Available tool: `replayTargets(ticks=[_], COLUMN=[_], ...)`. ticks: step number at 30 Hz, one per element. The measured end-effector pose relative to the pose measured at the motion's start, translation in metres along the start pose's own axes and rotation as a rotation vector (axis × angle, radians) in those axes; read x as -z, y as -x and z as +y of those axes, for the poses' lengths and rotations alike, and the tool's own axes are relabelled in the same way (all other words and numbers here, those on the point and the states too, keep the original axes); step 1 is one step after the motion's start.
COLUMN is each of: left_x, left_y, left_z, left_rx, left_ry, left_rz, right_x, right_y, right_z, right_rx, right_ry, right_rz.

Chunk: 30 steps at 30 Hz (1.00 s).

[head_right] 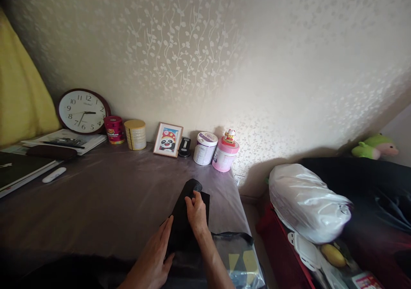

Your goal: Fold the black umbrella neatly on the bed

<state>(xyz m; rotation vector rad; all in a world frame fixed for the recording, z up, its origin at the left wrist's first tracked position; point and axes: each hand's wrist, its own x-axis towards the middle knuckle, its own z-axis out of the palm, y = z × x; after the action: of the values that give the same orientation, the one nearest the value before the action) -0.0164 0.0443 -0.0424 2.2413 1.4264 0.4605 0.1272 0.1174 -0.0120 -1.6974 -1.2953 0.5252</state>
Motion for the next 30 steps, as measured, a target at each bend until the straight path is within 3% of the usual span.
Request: replayTargets(ticks=[6,11,13,17,21,25,30], left_x=[-0.003,-0.008,-0.006,0.005,0.013,0.002,-0.013], left_y=[-0.001,-0.002,-0.002,0.001,0.001,-0.001,-0.002], left_z=[-0.005,-0.010,-0.009,-0.001,0.002,-0.006,-0.013], left_rx=[-0.012,-0.011,-0.002,-0.025,-0.095,-0.160,-0.122], left_ry=[0.017,0.008,0.042,0.085,-0.066,-0.127,0.003], left_rz=[0.079,0.103,0.129,0.214,0.336,0.302,0.209], right_x=[-0.003,-0.005,-0.005,-0.003,-0.004,-0.003,0.005], right_y=[0.000,0.006,0.007,0.010,0.011,0.015,0.025], right_z=[-0.011,-0.020,-0.023,-0.027,-0.030,-0.034,-0.036], right_rx=[0.061,0.006,0.020,0.050,0.134,0.197,0.307], right_ry=[0.124,-0.055,-0.064,-0.024,0.063,0.135,0.112], right_rz=[-0.059,-0.314,-0.358,-0.367,-0.333,-0.313,-0.298])
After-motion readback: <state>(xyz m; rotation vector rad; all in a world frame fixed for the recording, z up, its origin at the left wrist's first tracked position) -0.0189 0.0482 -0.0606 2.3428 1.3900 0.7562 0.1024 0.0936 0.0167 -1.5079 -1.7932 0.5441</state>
